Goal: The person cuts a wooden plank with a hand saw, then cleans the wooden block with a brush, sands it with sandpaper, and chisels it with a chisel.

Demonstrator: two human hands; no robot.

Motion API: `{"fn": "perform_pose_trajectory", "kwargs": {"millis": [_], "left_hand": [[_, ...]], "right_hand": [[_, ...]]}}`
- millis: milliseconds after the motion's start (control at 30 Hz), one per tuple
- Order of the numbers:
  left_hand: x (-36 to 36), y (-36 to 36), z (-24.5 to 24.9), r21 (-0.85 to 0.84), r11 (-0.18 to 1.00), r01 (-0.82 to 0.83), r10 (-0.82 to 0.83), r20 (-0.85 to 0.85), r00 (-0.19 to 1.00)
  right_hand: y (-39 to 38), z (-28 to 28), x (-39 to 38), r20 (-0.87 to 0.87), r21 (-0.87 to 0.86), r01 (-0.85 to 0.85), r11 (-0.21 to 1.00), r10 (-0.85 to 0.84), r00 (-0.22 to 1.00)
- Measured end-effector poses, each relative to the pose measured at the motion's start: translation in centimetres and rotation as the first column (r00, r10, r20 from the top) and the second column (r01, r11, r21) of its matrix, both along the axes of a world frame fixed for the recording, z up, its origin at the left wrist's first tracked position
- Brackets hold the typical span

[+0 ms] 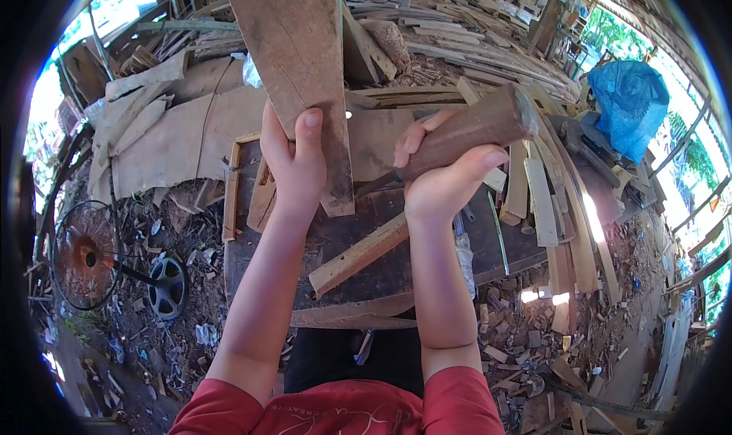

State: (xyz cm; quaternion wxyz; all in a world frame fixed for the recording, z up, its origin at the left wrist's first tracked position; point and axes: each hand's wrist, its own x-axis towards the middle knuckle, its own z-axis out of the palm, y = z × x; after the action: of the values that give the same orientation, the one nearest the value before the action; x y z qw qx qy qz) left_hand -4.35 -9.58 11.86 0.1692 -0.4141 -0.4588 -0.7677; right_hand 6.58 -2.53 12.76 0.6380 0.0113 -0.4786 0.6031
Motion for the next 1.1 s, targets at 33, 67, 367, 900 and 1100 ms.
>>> {"fn": "perform_pose_trajectory", "kwargs": {"millis": [33, 67, 367, 900, 1100], "left_hand": [[0.0, 0.0, 0.0, -0.009, 1.000, 0.004, -0.004, 0.008, 1.000], [0.0, 0.0, -0.1, -0.009, 1.000, 0.005, -0.005, 0.008, 1.000], [-0.3, 0.4, -0.1, -0.011, 1.000, -0.009, 0.009, -0.010, 1.000], [-0.4, 0.6, -0.2, -0.005, 1.000, 0.002, -0.002, 0.018, 1.000], [-0.1, 0.4, 0.0, 0.033, 0.999, -0.005, 0.005, 0.010, 1.000]], "right_hand": [[0.0, 0.1, -0.1, -0.016, -0.016, -0.004, 1.000, 0.004, 1.000], [-0.2, 0.0, -0.3, -0.016, -0.016, -0.004, 1.000, 0.003, 1.000], [-0.5, 0.8, -0.9, 0.111, 0.070, 0.033, 0.997, -0.041, 0.993], [0.1, 0.3, -1.1, 0.047, 0.058, -0.004, 0.998, 0.001, 0.999], [1.2, -2.1, -2.3, 0.070, -0.065, -0.011, 0.998, 0.015, 0.997]]}}
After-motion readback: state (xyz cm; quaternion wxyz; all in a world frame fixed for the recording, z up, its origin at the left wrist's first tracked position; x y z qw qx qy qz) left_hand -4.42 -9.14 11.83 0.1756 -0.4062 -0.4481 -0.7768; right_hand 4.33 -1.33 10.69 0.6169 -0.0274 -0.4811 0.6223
